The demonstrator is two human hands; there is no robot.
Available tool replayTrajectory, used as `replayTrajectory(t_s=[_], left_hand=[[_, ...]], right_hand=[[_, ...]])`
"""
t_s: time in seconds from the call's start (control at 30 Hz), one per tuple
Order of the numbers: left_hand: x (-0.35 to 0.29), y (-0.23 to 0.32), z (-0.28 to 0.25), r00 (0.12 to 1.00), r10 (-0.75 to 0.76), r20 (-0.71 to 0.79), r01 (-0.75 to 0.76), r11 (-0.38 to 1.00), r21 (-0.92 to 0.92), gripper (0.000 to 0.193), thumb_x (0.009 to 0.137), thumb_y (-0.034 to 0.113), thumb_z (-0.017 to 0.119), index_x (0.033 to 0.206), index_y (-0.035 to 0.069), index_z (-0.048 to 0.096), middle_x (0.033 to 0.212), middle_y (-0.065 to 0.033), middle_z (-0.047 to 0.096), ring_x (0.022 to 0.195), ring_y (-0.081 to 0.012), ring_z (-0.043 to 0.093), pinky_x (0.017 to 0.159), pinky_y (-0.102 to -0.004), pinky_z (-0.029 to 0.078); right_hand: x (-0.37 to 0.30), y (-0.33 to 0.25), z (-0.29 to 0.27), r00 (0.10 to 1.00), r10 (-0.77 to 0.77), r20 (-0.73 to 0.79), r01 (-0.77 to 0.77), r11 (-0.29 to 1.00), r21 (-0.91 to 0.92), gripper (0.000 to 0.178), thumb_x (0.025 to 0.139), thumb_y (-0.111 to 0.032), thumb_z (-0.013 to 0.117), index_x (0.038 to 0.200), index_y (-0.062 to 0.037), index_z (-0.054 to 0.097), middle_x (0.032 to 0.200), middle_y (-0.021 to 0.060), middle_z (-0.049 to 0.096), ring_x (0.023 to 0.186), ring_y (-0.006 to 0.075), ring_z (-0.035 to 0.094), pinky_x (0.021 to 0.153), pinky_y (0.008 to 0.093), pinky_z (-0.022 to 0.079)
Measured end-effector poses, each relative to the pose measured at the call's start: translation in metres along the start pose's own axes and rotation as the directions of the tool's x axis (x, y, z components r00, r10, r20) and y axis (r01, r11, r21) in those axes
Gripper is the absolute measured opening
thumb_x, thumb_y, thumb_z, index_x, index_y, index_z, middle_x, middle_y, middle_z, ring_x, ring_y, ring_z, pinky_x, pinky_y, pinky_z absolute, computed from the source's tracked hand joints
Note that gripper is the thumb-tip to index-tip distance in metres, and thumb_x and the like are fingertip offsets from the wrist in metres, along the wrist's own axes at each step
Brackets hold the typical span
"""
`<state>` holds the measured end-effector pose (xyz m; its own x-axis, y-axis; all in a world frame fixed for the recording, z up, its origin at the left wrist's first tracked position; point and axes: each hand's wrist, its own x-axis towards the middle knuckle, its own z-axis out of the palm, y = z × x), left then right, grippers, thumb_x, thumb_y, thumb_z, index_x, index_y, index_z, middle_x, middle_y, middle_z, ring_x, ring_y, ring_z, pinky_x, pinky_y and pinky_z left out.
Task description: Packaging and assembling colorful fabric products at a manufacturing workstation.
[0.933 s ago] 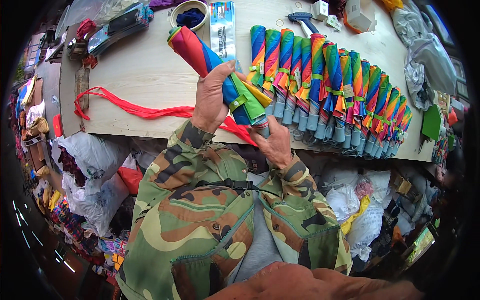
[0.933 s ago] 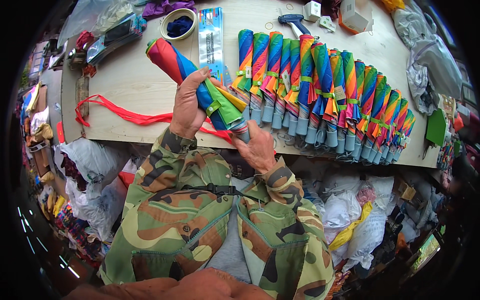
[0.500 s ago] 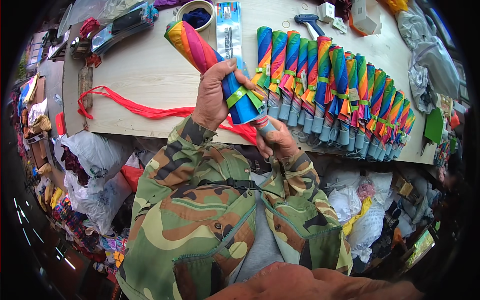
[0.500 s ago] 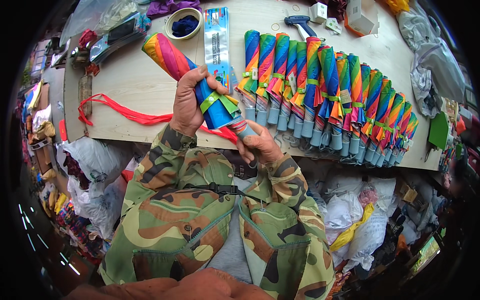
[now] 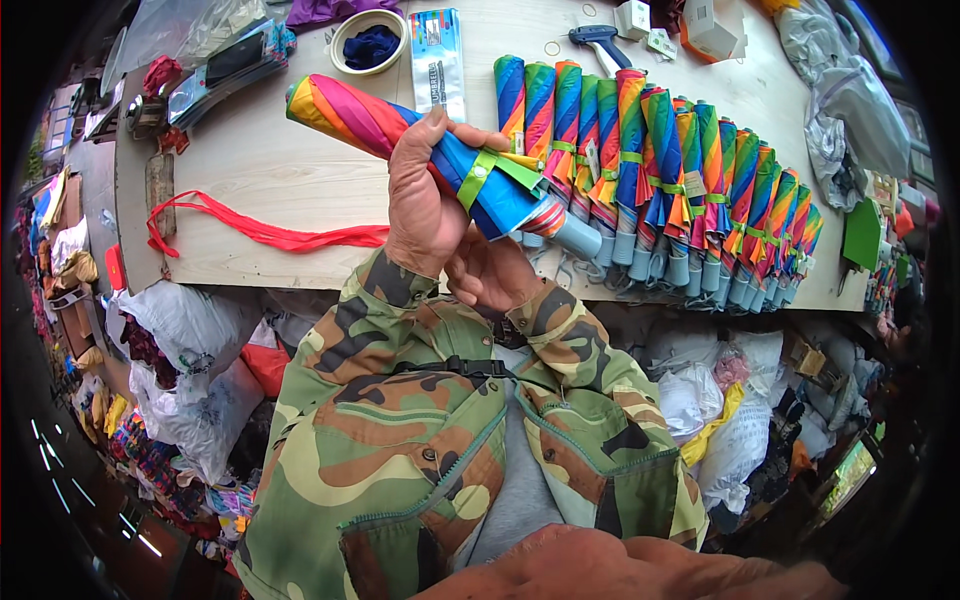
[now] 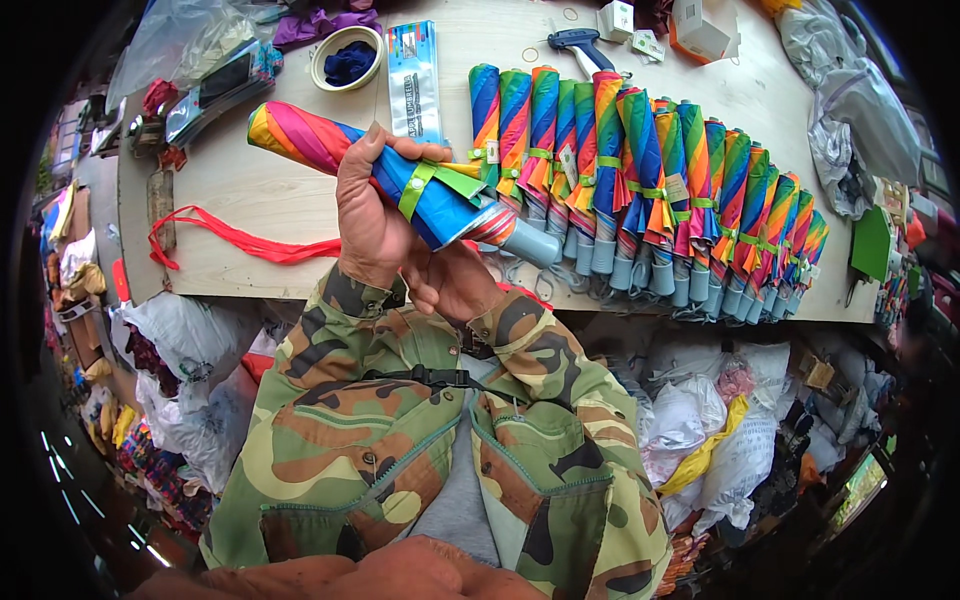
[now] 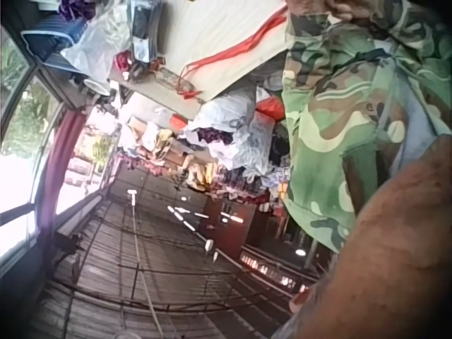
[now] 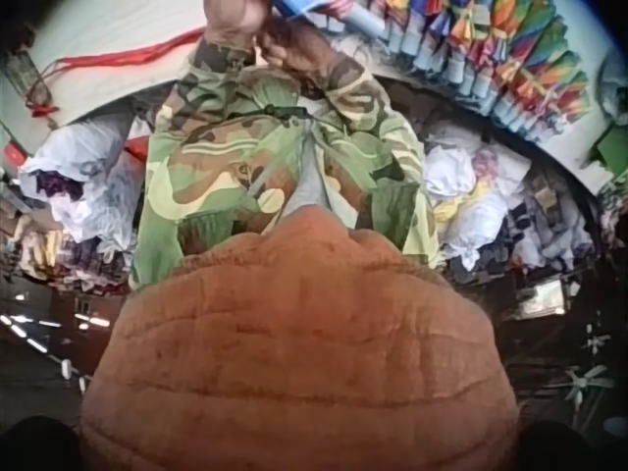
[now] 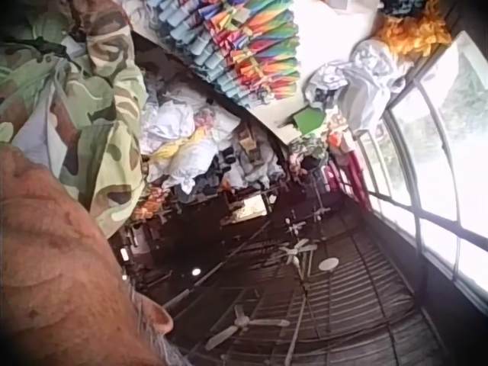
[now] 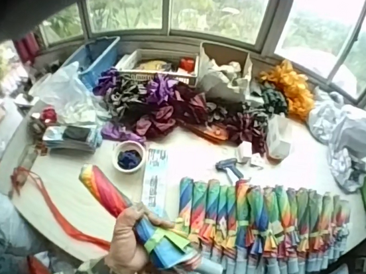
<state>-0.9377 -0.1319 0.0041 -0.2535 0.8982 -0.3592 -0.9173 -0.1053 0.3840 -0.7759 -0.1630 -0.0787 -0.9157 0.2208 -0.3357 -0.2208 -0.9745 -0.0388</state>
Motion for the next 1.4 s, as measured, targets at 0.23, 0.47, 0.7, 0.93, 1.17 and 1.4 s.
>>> replayTrajectory(t_s=[0.23, 0.47, 0.7, 0.93, 1.17, 1.4], left_hand=[[-0.012, 0.001, -0.014, 0.992, -0.060, 0.110, 0.055, 0.997, 0.053, 0.034, 0.111, 0.034, 0.061, 0.099, 0.003, 0.067, 0.096, -0.0147, 0.076, 0.105, -0.0331, 0.076, 0.105, -0.0521, 0.058], [-0.025, 0.008, -0.040, 0.989, -0.117, 0.094, 0.104, 0.985, 0.137, 0.034, 0.111, 0.030, 0.058, 0.091, 0.004, 0.063, 0.086, -0.0117, 0.071, 0.095, -0.0295, 0.073, 0.101, -0.0475, 0.058], [-0.041, -0.001, -0.047, 0.985, -0.076, -0.153, 0.128, 0.921, 0.367, 0.031, 0.109, 0.029, 0.064, 0.095, 0.001, 0.070, 0.091, -0.0121, 0.074, 0.087, -0.0183, 0.072, 0.086, -0.0343, 0.059], [-0.052, -0.013, -0.044, 0.966, 0.020, -0.259, 0.106, 0.879, 0.465, 0.033, 0.108, 0.027, 0.068, 0.089, 0.001, 0.073, 0.081, -0.0090, 0.073, 0.070, -0.0174, 0.071, 0.070, -0.0324, 0.060], [-0.050, -0.019, -0.043, 0.940, 0.112, -0.322, 0.049, 0.891, 0.451, 0.028, 0.100, 0.028, 0.079, 0.093, 0.001, 0.077, 0.077, -0.0077, 0.074, 0.068, -0.0133, 0.071, 0.070, -0.0291, 0.058], [-0.046, -0.022, -0.039, 0.947, 0.092, -0.308, 0.080, 0.861, 0.502, 0.024, 0.105, 0.024, 0.072, 0.096, 0.002, 0.073, 0.080, -0.0089, 0.074, 0.078, -0.0195, 0.077, 0.079, -0.0347, 0.064]], right_hand=[[0.013, -0.030, -0.003, 0.802, -0.587, -0.110, 0.465, 0.730, -0.501, 0.050, 0.109, -0.039, 0.066, 0.148, -0.0079, 0.059, 0.135, 0.0087, 0.071, 0.121, 0.0162, 0.070, 0.102, 0.0357, 0.060], [-0.010, -0.066, 0.010, 0.866, -0.409, -0.288, 0.104, 0.710, -0.697, 0.031, 0.104, -0.029, 0.078, 0.115, -0.0004, 0.082, 0.081, 0.0015, 0.074, 0.060, 0.0064, 0.063, 0.053, 0.0235, 0.048], [-0.020, -0.056, 0.038, 0.842, -0.484, -0.240, 0.076, 0.546, -0.834, 0.028, 0.104, -0.029, 0.078, 0.109, -0.0025, 0.084, 0.076, -0.0010, 0.069, 0.055, 0.0041, 0.056, 0.049, 0.0203, 0.041], [-0.022, -0.035, 0.054, 0.794, -0.484, -0.368, 0.011, 0.616, -0.787, 0.043, 0.109, -0.043, 0.071, 0.105, -0.0018, 0.083, 0.068, -0.0006, 0.067, 0.055, 0.0035, 0.053, 0.048, 0.0216, 0.039], [-0.037, -0.040, 0.054, 0.867, -0.350, -0.354, 0.006, 0.718, -0.696, 0.055, 0.114, -0.049, 0.058, 0.107, 0.0015, 0.079, 0.080, 0.0046, 0.072, 0.060, 0.0064, 0.057, 0.053, 0.0231, 0.044], [-0.044, -0.039, 0.047, 0.863, -0.496, -0.101, 0.076, 0.324, -0.943, 0.034, 0.108, -0.027, 0.070, 0.108, 0.0063, 0.079, 0.092, 0.0052, 0.071, 0.080, 0.0132, 0.064, 0.075, 0.0288, 0.052]])
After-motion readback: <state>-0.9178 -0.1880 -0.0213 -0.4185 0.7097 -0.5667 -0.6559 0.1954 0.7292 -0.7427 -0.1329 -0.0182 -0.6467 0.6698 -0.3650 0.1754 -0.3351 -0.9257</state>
